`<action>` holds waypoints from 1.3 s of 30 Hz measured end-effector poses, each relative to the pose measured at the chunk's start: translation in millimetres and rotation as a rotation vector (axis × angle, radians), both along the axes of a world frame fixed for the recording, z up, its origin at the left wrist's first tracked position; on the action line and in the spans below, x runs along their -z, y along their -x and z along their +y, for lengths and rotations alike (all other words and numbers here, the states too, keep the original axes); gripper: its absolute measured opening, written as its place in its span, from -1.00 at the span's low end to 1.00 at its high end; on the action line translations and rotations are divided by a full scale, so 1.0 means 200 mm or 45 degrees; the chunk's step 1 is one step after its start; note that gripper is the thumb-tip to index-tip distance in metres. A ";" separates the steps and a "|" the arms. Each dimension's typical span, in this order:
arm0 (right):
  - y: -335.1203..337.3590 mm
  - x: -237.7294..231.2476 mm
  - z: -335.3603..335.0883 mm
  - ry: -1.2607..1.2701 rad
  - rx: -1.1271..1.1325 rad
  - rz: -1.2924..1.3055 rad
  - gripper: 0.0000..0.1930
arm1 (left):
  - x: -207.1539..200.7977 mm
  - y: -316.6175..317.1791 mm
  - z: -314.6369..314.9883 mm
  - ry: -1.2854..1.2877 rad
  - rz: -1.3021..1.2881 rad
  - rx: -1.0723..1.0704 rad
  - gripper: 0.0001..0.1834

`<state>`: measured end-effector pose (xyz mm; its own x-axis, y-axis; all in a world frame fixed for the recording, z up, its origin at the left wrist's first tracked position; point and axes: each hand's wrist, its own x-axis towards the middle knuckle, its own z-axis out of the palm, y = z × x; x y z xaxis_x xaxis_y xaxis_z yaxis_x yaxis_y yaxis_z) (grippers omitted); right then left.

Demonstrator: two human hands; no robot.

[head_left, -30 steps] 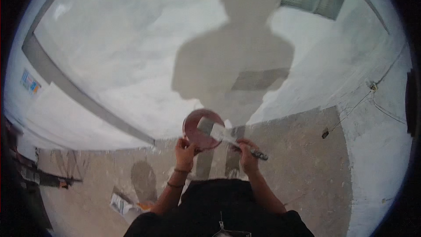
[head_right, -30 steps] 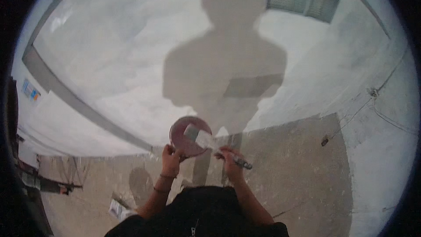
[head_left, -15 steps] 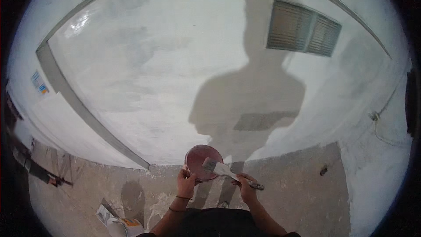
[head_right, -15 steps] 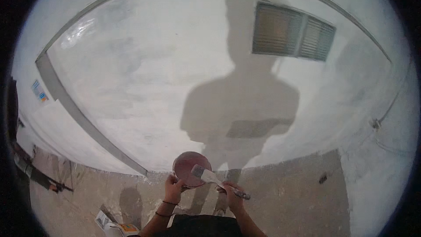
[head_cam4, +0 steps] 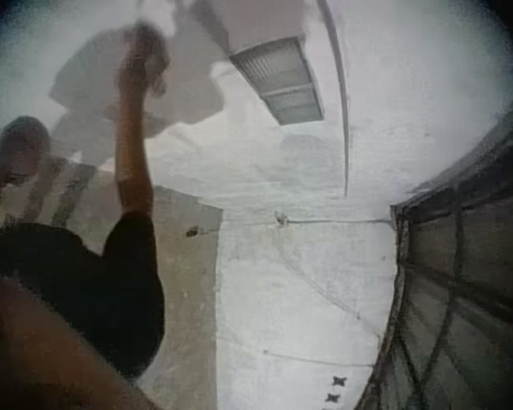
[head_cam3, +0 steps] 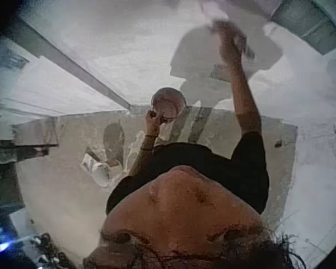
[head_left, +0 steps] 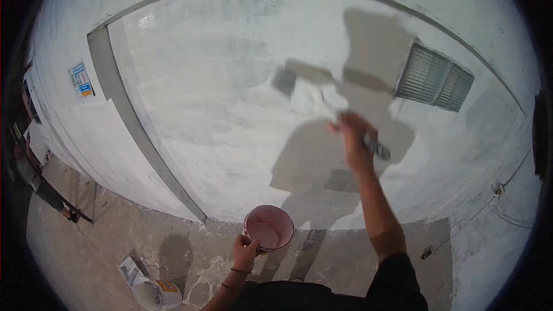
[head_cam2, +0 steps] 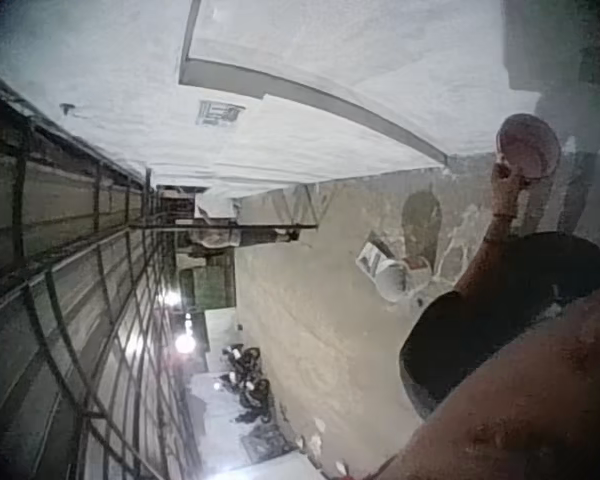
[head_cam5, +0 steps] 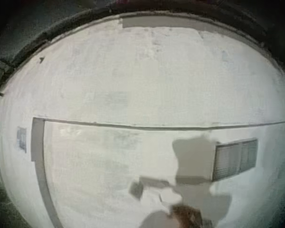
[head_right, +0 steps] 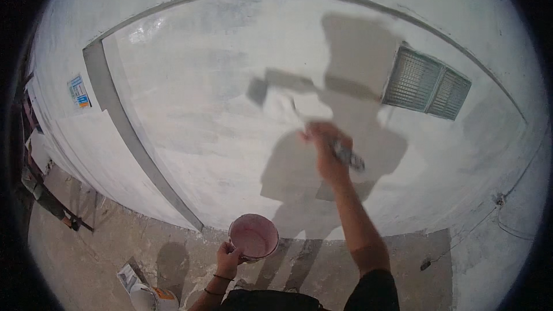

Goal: A person uses a paintbrush and a bucket of paint to coat a wall.

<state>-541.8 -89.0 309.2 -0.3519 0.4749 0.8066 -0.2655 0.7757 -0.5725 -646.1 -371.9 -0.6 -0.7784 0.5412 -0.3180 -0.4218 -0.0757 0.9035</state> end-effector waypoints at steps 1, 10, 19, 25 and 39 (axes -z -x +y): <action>0.15 -0.10 0.07 0.113 -0.202 0.178 -0.80 | -0.01 0.02 -0.02 -0.011 0.002 0.010 -0.72; 0.43 -0.47 0.20 -0.471 0.042 0.048 -0.91 | -0.09 0.27 -0.24 -0.049 -0.018 0.097 -0.69; -0.14 -0.47 0.07 -0.386 0.871 -0.032 -0.90 | 0.10 0.63 -0.50 0.017 0.061 0.110 -0.67; 0.06 -0.52 0.00 -0.738 0.914 0.118 -0.90 | 0.07 0.72 -0.67 -0.022 0.018 0.051 -0.67; 1.32 -0.33 -0.77 -0.729 -0.125 0.003 -0.87 | 0.01 0.70 -0.79 -0.028 0.034 -0.076 -0.73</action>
